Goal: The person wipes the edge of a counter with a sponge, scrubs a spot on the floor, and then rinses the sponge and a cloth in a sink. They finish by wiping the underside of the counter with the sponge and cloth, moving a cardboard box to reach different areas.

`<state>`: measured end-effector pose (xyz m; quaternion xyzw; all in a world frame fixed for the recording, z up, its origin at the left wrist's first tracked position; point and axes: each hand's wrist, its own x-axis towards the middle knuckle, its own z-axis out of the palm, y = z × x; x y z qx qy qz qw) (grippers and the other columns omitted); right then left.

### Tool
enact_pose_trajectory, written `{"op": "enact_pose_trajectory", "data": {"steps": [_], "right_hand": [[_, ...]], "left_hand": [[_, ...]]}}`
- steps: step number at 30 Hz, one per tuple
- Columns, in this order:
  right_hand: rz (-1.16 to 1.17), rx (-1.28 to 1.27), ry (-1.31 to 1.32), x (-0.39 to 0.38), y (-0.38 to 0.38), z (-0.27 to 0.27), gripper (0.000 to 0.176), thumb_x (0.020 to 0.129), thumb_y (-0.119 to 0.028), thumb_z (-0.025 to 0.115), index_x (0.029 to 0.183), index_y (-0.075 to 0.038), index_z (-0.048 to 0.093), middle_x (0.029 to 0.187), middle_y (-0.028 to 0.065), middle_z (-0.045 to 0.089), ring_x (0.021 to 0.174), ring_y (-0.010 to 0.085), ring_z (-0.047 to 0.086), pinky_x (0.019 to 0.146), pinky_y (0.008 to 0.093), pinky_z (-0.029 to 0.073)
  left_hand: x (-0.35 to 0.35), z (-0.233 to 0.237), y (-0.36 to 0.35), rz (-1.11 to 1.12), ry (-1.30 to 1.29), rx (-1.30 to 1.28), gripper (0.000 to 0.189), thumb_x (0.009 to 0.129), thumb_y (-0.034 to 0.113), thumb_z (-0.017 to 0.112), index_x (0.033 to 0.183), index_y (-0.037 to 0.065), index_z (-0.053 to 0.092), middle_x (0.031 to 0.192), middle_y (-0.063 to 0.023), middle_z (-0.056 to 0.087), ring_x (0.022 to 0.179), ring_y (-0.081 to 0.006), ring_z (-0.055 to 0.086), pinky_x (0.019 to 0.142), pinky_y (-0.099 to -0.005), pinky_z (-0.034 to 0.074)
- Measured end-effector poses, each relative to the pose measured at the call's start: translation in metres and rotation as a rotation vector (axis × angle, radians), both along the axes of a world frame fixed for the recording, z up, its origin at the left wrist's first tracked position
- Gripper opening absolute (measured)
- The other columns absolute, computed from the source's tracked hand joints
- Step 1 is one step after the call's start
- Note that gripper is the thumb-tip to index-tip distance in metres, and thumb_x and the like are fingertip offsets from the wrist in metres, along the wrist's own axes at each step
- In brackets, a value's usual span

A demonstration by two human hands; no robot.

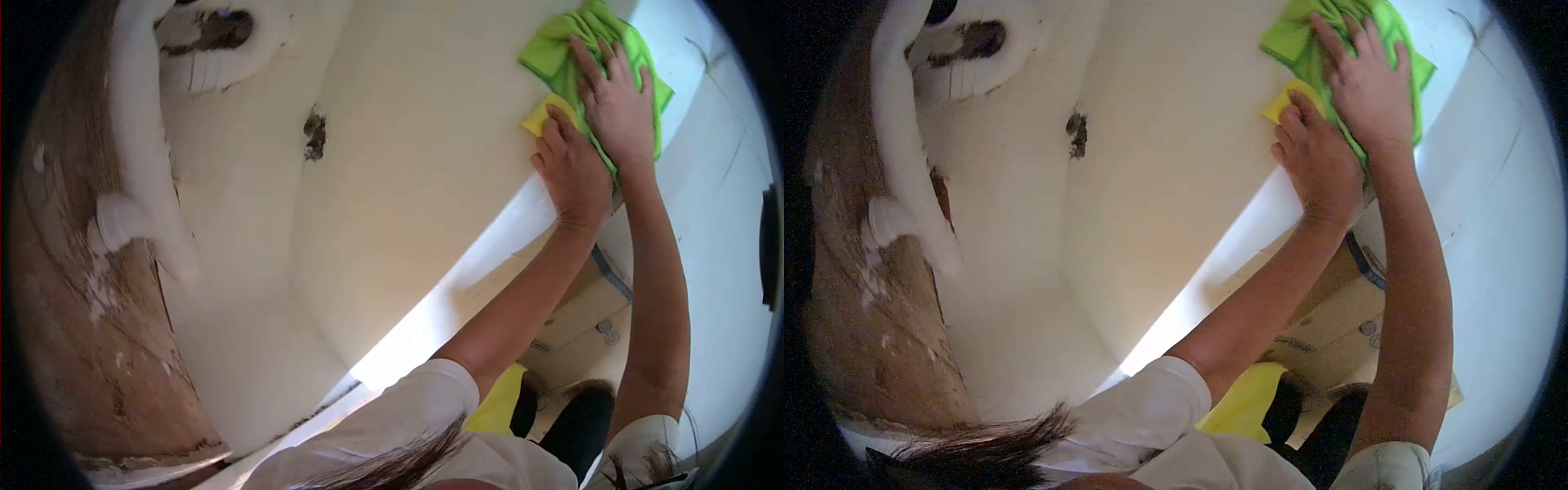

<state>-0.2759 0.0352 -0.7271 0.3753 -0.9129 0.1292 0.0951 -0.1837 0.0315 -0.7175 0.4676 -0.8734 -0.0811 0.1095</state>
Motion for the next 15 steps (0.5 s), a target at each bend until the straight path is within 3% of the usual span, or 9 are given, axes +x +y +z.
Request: {"op": "enact_pose_trajectory", "data": {"steps": [3,4,6,7,8,9,11,12,15], "right_hand": [[0.056,0.05,0.087,-0.002,0.0,-0.011,0.049,0.088,-0.025,0.044,0.135,-0.026,0.03,0.13,0.0069,0.043,0.127,0.0224,0.031,0.1,0.0529,0.024],[0.074,0.057,0.117,-0.004,0.0,-0.01,0.048,0.088,-0.025,0.043,0.135,-0.025,0.031,0.13,0.0072,0.043,0.127,0.0224,0.032,0.099,0.0534,0.024],[0.094,0.055,0.164,-0.003,0.002,0.0,0.047,0.089,-0.025,0.042,0.135,-0.025,0.031,0.13,0.0075,0.043,0.126,0.0225,0.032,0.099,0.0539,0.024],[0.208,0.077,0.117,0.001,0.005,0.007,0.048,0.086,-0.024,0.044,0.134,-0.024,0.034,0.129,0.0076,0.043,0.126,0.0224,0.033,0.099,0.0544,0.024],[0.319,0.099,0.068,0.005,0.008,0.013,0.049,0.084,-0.023,0.046,0.132,-0.023,0.037,0.129,0.0077,0.044,0.126,0.0223,0.034,0.1,0.055,0.023],[0.425,0.124,0.021,0.008,0.009,0.017,0.05,0.082,-0.022,0.048,0.131,-0.022,0.039,0.129,0.0078,0.044,0.125,0.0223,0.035,0.101,0.0555,0.023],[0.591,0.096,0.013,0.024,0.003,0.016,0.049,0.079,-0.022,0.05,0.128,-0.022,0.043,0.129,0.0075,0.044,0.125,0.0208,0.035,0.102,0.0554,0.022],[0.759,0.077,-0.011,0.038,-0.004,0.014,0.049,0.077,-0.022,0.052,0.125,-0.021,0.047,0.129,0.0073,0.045,0.126,0.0194,0.035,0.102,0.0553,0.021],[0.872,-0.069,-0.148,0.087,-0.044,0.011,0.039,0.08,-0.026,0.052,0.119,-0.022,0.054,0.129,0.0037,0.045,0.126,0.0186,0.035,0.103,0.0554,0.02]], "left_hand": [[0.013,-0.003,-0.016,-0.031,-0.053,0.016,0.049,0.08,0.01,0.046,0.125,-0.006,0.036,0.108,-0.0147,0.046,0.096,-0.0289,0.045,0.081,-0.0383,0.035],[0.032,-0.027,-0.035,0.008,0.164,-0.087,0.049,0.078,0.008,0.047,0.124,-0.005,0.038,0.105,-0.0156,0.048,0.098,-0.0296,0.046,0.08,-0.0392,0.035],[0.083,-0.027,-0.091,0.197,-0.075,-0.271,0.041,0.079,0.013,0.05,0.118,-0.001,0.044,0.105,-0.0148,0.05,0.099,-0.029,0.048,0.081,-0.0428,0.039],[0.116,-0.035,-0.124,0.361,-0.266,-0.271,0.041,0.082,0.017,0.048,0.117,-0.003,0.044,0.113,-0.0133,0.047,0.099,-0.0294,0.048,0.081,-0.0418,0.039],[0.165,-0.049,-0.17,0.461,-0.089,-0.179,0.038,0.084,0.021,0.049,0.116,0.001,0.045,0.101,-0.014,0.05,0.098,-0.0276,0.051,0.075,-0.0397,0.045],[0.184,-0.02,-0.187,0.568,-0.054,-0.142,0.035,0.086,0.023,0.047,0.111,0.0,0.046,0.1,-0.0155,0.049,0.095,-0.0283,0.051,0.073,-0.0395,0.046],[0.222,-0.014,-0.217,0.552,-0.299,-0.328,0.032,0.086,0.023,0.047,0.107,0.0,0.046,0.101,-0.0174,0.046,0.093,-0.0299,0.051,0.074,-0.0407,0.046],[0.224,-0.014,-0.219,0.551,-0.299,-0.335,0.032,0.086,0.023,0.047,0.107,0.0,0.046,0.101,-0.0174,0.046,0.093,-0.0299,0.051,0.074,-0.0407,0.046],[0.229,-0.013,-0.223,0.511,-0.295,-0.31,0.029,0.086,0.019,0.045,0.106,-0.002,0.046,0.103,-0.0181,0.044,0.093,-0.0318,0.05,0.076,-0.0413,0.044]]}}
